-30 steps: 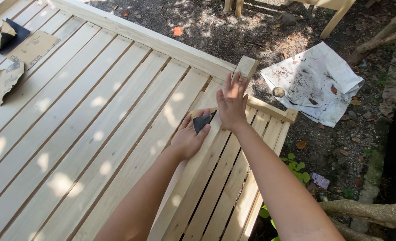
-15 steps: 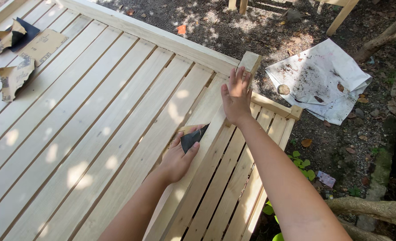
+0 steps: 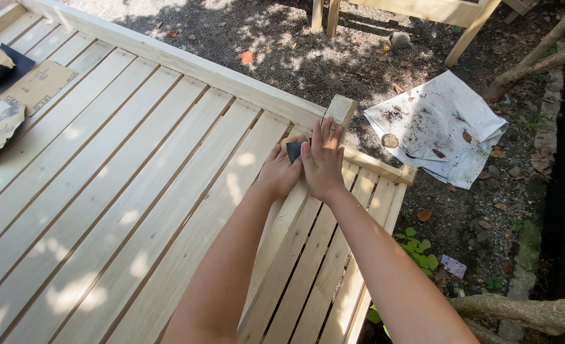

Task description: The person sands the slatted wooden surface and frame of a furniture panel by hand, rubbing sandpaper back and forth across the planks and edges, working progressively along the surface and over the side rails.

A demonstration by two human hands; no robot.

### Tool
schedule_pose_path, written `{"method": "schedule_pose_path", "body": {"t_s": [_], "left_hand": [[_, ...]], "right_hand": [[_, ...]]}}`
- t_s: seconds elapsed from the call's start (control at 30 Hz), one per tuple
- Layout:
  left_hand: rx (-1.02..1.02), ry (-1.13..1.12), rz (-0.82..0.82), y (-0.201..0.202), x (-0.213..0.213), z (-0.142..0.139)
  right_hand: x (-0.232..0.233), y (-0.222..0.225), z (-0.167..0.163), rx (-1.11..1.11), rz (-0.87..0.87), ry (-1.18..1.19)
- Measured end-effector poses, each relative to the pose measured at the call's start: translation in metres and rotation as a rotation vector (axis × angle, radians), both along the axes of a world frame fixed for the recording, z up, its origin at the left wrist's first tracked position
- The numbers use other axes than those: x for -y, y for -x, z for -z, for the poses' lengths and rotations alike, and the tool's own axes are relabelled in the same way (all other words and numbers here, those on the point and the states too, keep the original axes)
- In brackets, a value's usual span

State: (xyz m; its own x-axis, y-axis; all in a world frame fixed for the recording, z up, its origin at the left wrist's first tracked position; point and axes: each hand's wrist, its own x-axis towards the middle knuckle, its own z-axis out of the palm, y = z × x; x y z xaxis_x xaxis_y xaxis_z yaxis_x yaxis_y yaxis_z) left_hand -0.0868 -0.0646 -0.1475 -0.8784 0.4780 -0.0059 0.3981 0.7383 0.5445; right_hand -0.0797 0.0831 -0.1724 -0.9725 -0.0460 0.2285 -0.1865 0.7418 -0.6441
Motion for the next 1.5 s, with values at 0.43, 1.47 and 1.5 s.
{"method": "schedule_pose_path", "body": {"t_s": [0.43, 1.47, 1.5], "left_hand": [[0.262, -0.145, -0.064, -0.187, 0.096, -0.039], [0.132, -0.053, -0.146, -0.105, 0.039, -0.021], [0.134, -0.044, -0.140, -0.082, 0.026, -0.017]], "right_hand": [[0.002, 0.001, -0.005, 0.085, 0.026, -0.018], [-0.001, -0.005, -0.002, 0.092, 0.007, -0.021], [-0.002, -0.005, -0.001, 0.076, 0.006, -0.024]]}}
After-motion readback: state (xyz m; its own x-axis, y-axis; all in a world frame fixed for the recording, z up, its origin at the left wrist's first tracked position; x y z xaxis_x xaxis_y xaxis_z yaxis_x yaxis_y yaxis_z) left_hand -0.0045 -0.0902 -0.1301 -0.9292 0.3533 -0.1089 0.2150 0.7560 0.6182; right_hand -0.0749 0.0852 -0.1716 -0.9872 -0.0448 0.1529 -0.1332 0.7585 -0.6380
